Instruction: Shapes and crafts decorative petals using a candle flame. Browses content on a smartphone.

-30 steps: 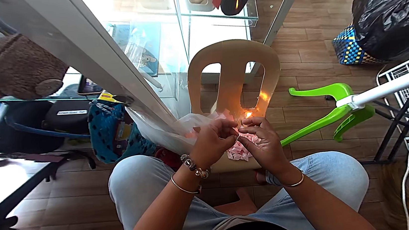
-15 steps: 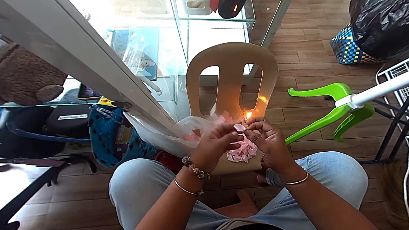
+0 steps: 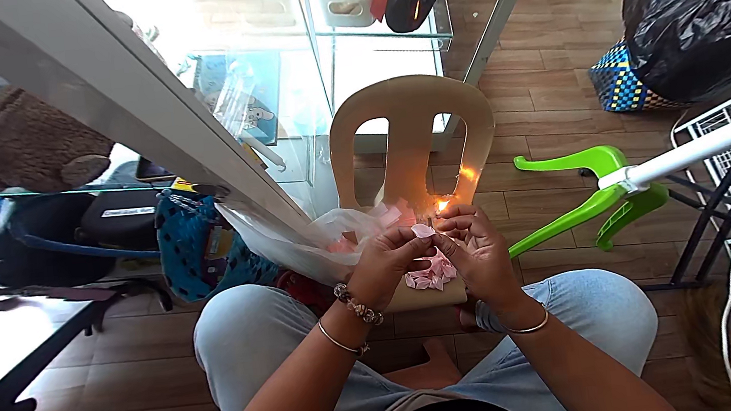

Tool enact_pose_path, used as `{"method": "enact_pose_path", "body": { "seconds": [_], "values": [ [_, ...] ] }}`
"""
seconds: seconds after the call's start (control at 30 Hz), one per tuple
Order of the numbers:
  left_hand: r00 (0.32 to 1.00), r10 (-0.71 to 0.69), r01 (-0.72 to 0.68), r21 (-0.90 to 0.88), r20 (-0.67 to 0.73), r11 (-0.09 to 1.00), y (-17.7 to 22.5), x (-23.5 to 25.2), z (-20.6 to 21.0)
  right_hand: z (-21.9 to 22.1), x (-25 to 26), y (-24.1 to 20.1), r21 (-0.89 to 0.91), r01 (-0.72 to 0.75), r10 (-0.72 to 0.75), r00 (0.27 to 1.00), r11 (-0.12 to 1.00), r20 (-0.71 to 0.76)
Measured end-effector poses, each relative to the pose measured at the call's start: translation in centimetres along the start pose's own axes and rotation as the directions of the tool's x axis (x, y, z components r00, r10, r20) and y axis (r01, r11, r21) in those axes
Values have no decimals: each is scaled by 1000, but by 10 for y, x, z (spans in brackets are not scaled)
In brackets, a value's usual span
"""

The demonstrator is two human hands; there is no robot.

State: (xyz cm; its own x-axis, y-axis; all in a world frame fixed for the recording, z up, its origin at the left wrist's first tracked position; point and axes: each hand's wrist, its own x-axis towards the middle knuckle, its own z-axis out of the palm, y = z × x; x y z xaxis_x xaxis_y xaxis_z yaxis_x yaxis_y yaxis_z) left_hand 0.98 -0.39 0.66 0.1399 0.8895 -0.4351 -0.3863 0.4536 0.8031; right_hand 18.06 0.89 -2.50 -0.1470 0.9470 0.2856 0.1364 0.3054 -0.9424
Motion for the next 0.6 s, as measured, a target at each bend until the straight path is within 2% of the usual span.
{"method": "enact_pose_path", "body": {
  "seconds": [0.07, 0.17, 0.6],
  "values": [
    [1000, -5, 5, -1, -10, 1000, 1, 0, 0, -1, 1, -1, -115, 124, -124, 992, 986, 2],
    [1000, 2, -2, 5, -9, 1000, 2, -1, 0, -2, 2, -1, -209, 211, -210, 977, 955, 25],
    [998, 46, -47, -39, -34, 998, -2, -1, 0, 2, 0, 3, -249, 257, -258, 966, 934, 29]
  ]
}}
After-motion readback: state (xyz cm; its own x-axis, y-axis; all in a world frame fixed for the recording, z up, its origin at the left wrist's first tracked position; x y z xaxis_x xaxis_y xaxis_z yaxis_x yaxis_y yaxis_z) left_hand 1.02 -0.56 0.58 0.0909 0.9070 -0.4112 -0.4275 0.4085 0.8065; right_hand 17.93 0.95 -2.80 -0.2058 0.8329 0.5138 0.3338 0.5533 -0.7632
